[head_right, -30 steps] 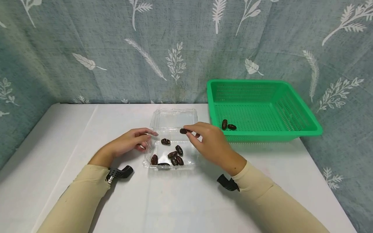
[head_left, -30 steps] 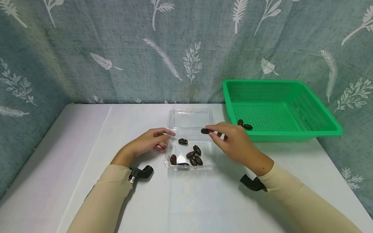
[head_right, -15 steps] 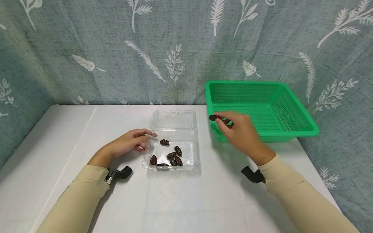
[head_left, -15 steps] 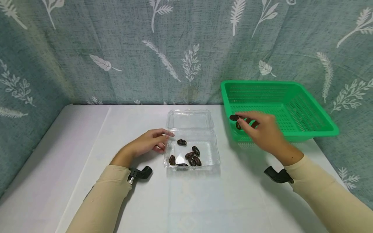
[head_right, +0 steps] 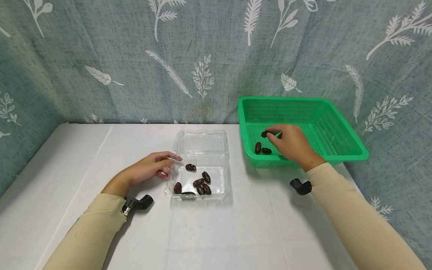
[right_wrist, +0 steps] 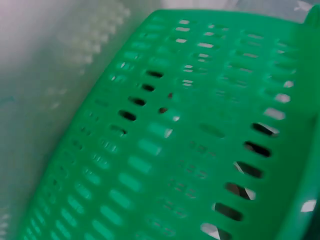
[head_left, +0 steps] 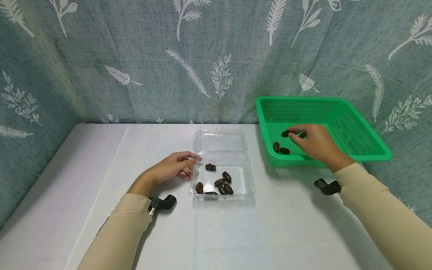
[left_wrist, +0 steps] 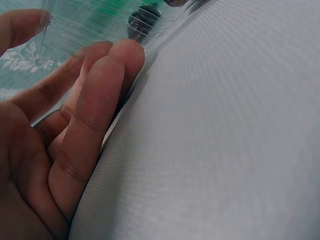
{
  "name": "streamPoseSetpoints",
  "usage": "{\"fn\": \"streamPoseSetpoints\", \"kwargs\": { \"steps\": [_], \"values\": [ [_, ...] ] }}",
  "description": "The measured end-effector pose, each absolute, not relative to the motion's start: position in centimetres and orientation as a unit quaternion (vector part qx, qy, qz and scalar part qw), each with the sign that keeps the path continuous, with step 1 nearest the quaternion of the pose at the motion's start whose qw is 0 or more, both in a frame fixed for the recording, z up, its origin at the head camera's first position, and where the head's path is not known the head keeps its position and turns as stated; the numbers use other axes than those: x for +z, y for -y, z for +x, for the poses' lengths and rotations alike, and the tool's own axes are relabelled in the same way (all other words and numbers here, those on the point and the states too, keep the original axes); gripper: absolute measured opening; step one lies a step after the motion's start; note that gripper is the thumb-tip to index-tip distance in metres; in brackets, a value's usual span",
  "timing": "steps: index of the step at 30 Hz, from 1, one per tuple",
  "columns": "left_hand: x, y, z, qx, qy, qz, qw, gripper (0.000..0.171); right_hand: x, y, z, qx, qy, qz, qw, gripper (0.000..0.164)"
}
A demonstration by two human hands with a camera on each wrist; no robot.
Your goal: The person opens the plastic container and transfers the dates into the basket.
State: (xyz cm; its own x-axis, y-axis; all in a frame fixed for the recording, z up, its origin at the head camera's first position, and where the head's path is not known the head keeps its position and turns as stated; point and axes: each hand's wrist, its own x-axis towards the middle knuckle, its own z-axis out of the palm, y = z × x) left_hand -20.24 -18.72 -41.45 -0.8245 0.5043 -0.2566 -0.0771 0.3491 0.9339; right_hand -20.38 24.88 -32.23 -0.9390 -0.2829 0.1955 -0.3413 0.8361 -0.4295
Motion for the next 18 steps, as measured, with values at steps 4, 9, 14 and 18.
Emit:
{"fn": "streamPoseSetpoints", "kwargs": {
  "steps": [4, 9, 14, 18],
  "values": [
    [-41.4, 18.7, -20.2, 0.553, -0.779, 0.135, 0.262, 0.043, -32.7, -25.1, -21.5, 0.214, 0.965, 0.152, 0.005, 0.029],
    [-41.3, 18.6, -20.1, 0.553, -0.779, 0.132, 0.264, 0.044, -33.0, -25.1, -22.5, 0.193, 0.969, 0.149, -0.036, 0.030],
    [-41.4, 18.6, -20.2, 0.556, -0.778, 0.132, 0.263, 0.043, -33.1, -24.9, -23.4, 0.177, 0.970, 0.155, -0.057, 0.028],
    [-41.3, 18.6, -20.2, 0.557, -0.776, 0.132, 0.263, 0.043, -33.2, -24.8, -24.0, 0.156, 0.973, 0.154, -0.068, 0.028]
  ]
}}
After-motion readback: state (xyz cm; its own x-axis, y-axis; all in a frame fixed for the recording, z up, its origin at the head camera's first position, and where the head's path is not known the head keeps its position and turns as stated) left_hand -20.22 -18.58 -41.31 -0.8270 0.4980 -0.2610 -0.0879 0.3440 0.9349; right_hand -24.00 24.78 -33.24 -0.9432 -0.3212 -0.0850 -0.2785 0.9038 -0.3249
